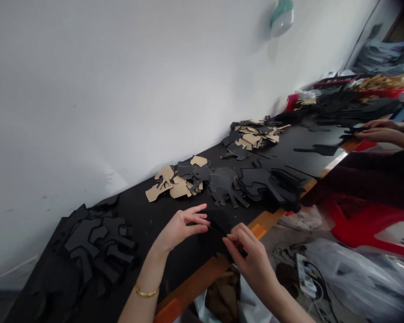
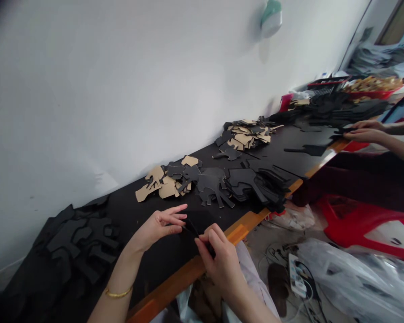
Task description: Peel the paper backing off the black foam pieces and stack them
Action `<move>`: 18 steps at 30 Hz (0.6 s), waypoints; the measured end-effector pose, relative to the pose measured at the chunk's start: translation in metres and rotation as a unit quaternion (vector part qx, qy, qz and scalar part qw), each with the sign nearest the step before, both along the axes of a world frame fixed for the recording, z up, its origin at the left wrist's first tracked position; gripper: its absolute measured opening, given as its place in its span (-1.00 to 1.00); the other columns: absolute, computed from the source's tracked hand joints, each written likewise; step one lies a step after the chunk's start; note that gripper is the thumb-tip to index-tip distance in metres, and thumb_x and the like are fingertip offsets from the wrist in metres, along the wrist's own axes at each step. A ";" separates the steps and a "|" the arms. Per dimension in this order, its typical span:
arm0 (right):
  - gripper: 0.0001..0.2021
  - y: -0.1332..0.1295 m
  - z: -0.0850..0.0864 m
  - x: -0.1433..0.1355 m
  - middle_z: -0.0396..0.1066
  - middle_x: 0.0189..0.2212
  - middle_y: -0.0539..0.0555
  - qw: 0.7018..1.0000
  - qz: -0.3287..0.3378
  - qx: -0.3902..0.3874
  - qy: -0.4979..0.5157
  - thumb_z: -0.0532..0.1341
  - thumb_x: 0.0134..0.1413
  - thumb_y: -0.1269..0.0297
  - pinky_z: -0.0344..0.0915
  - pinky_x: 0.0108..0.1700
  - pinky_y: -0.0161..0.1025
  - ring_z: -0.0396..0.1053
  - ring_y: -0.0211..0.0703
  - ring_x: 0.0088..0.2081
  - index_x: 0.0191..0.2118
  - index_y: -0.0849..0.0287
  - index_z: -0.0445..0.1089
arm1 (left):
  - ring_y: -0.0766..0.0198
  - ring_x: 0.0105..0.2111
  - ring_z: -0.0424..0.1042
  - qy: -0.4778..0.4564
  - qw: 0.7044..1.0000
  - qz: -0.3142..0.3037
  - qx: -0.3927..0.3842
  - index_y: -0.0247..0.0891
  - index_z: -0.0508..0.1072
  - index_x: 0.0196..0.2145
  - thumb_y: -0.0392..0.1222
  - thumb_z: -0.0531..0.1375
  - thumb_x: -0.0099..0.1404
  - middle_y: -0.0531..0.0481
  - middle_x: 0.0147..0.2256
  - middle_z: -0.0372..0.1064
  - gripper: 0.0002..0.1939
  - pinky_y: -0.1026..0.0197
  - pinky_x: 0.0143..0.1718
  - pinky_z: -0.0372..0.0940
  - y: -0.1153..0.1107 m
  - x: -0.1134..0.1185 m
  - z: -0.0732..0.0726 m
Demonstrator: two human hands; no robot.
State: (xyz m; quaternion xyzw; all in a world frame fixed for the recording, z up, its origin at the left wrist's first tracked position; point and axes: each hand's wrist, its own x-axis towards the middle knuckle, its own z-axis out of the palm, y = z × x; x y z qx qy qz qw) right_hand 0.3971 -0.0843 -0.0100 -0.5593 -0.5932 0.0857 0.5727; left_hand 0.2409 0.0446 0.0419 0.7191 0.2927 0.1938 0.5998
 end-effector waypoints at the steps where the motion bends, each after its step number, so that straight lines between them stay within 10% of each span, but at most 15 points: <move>1: -0.84 0.000 0.000 0.000 0.19 -0.48 -0.04 1.000 0.000 -0.002 0.007 0.09 0.19 0.40 0.19 -0.45 -0.39 0.22 -0.29 -0.46 -0.44 0.11 0.20 | -0.03 0.04 0.37 -0.003 1.000 -0.007 -0.010 -0.15 0.62 -0.33 -0.14 0.38 0.03 -0.15 0.18 0.22 -0.81 0.04 0.02 0.30 0.000 0.001 0.000; 5: -0.78 -0.002 0.001 0.002 0.17 -0.52 -0.06 0.999 -0.006 -0.012 0.044 0.09 0.20 0.34 0.16 -0.49 -0.39 0.19 -0.29 -0.50 -0.49 0.11 0.17 | -0.05 0.01 0.39 -0.026 0.998 -0.011 -0.054 -0.18 0.61 -0.28 -0.12 0.38 0.02 -0.18 0.18 0.21 -0.74 0.01 0.05 0.26 0.003 0.006 0.001; 11: -0.74 -0.014 -0.008 0.012 0.16 -0.53 -0.06 0.991 -0.011 -0.077 0.112 0.09 0.21 0.18 0.14 -0.47 -0.37 0.17 -0.28 -0.49 -0.49 0.12 0.18 | 0.05 0.00 0.41 -0.043 0.989 0.139 0.008 -0.16 0.43 0.04 0.04 0.25 0.17 -0.19 0.14 0.28 -0.50 -0.02 0.10 0.19 0.021 -0.005 0.012; 18: -0.69 -0.016 -0.010 0.011 0.18 -0.54 -0.06 0.978 0.019 -0.123 0.170 0.12 0.15 0.05 0.14 -0.46 -0.36 0.16 -0.26 -0.49 -0.51 0.13 0.20 | 0.15 -0.27 0.45 0.134 0.981 -0.015 0.137 -0.19 0.53 -0.13 0.00 0.38 -0.05 -0.02 -0.27 0.53 -0.51 0.24 -0.25 0.30 -0.028 0.023 0.019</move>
